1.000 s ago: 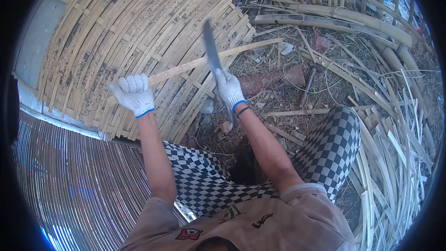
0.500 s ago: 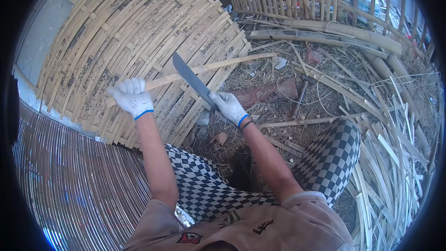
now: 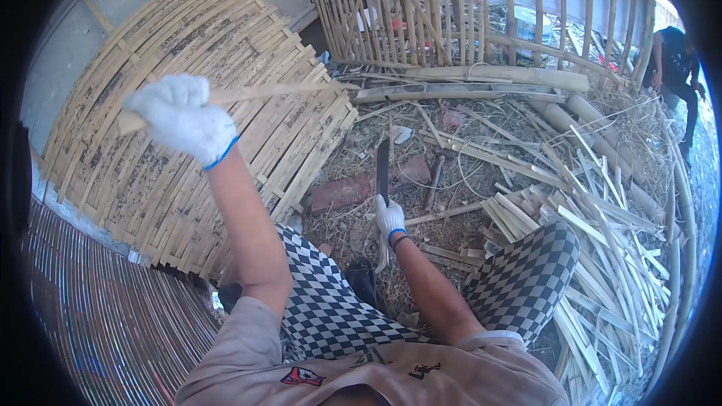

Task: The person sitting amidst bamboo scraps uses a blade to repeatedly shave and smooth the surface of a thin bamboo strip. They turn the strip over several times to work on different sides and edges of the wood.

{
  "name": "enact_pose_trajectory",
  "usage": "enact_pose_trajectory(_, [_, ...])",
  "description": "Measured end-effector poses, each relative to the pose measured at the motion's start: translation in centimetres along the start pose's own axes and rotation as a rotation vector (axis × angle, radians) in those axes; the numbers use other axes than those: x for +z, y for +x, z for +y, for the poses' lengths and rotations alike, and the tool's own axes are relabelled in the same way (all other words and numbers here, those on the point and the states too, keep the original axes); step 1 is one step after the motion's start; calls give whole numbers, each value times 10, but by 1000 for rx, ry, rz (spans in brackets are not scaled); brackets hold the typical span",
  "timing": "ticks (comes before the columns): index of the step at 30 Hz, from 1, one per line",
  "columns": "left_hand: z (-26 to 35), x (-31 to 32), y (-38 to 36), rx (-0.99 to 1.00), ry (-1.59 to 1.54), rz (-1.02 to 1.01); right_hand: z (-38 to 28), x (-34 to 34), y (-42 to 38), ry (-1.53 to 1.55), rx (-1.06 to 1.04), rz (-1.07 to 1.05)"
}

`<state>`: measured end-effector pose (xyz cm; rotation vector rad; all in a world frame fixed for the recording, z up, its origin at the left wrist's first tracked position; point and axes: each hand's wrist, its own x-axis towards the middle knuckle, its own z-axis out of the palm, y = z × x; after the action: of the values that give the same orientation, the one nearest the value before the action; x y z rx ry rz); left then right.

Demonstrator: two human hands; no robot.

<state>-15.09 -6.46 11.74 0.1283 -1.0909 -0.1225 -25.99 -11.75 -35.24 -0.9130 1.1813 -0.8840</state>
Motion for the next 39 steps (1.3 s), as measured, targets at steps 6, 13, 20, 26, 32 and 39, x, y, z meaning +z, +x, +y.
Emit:
enact_pose_trajectory(6, [-178,9,-35,233,1116,-490,-4,-13,3,-23,-61,19])
enact_pose_trajectory(13, [-134,-49,-141,-708,1357,-1334,18,-6,16,-93,-44,5])
enact_pose_trajectory(20, [-43,-55,-129,-1239,1174,-1506,80,-5,17,-763,-115,-97])
enact_pose_trajectory(26, [-27,-75,-113,-1211,1250,-1410,36,-26,54,-882,-242,-156])
enact_pose_trajectory(32, [-24,-93,-104,-1225,1289,-1393,-143,-159,123,-1367,-327,134])
enact_pose_trajectory(39, [-14,-87,-101,-1187,1287,-1348,-190,-459,144,-1601,132,530])
